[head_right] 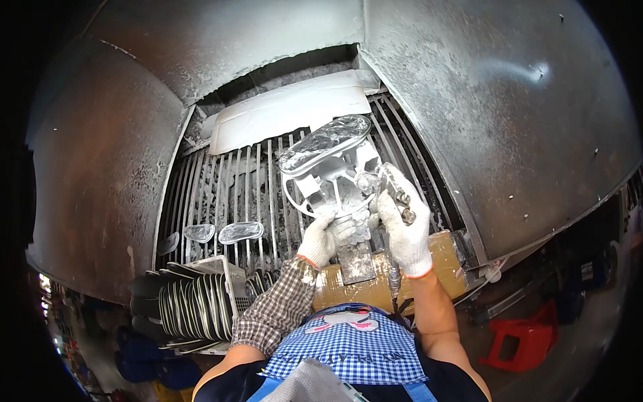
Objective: The person repeatedly spray paints small black plastic parts white using a spray gun. They pick each part from a white basket, apply paint to both sides while rotating it, and place it on a metal grate to dry. The process is repeated for multiple parts throughout the clip.
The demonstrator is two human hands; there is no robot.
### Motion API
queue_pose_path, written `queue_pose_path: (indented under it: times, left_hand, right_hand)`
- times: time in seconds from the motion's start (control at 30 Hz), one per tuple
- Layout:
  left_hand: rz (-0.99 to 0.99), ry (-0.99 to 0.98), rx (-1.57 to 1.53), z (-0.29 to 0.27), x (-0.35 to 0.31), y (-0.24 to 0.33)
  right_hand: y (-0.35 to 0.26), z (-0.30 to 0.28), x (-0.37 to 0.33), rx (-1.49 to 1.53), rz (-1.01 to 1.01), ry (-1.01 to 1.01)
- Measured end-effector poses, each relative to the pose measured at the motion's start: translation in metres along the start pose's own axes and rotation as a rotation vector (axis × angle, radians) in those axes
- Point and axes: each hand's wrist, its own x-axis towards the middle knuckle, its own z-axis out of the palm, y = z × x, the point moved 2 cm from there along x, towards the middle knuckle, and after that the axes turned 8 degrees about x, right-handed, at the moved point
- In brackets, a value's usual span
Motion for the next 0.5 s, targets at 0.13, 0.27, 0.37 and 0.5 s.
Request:
queue_pose_path:
  times: [0.13, 0.27, 0.37, 0.5]
  left_hand:
    - [0.005, -0.055, 0.033, 0.007, -0.008, 0.006]
    - [-0.022, -0.015, 0.024, -0.01, -0.006, 0.006]
    - [-0.013, -0.016, 0.032, -0.027, -0.003, 0.005]
    - [-0.027, 0.03, -0.011, -0.026, -0.008, 0.009]
  right_hand:
    - [-0.007, 0.003, 0.005, 0.018, 0.001, 0.042]
    - [-0.004, -0.009, 0.014, -0.003, -0.015, 0.063]
    - [-0.008, -0.013, 0.018, 0.059, 0.0, 0.102]
    - [-0.014, -0.024, 0.021, 0.019, -0.043, 0.108]
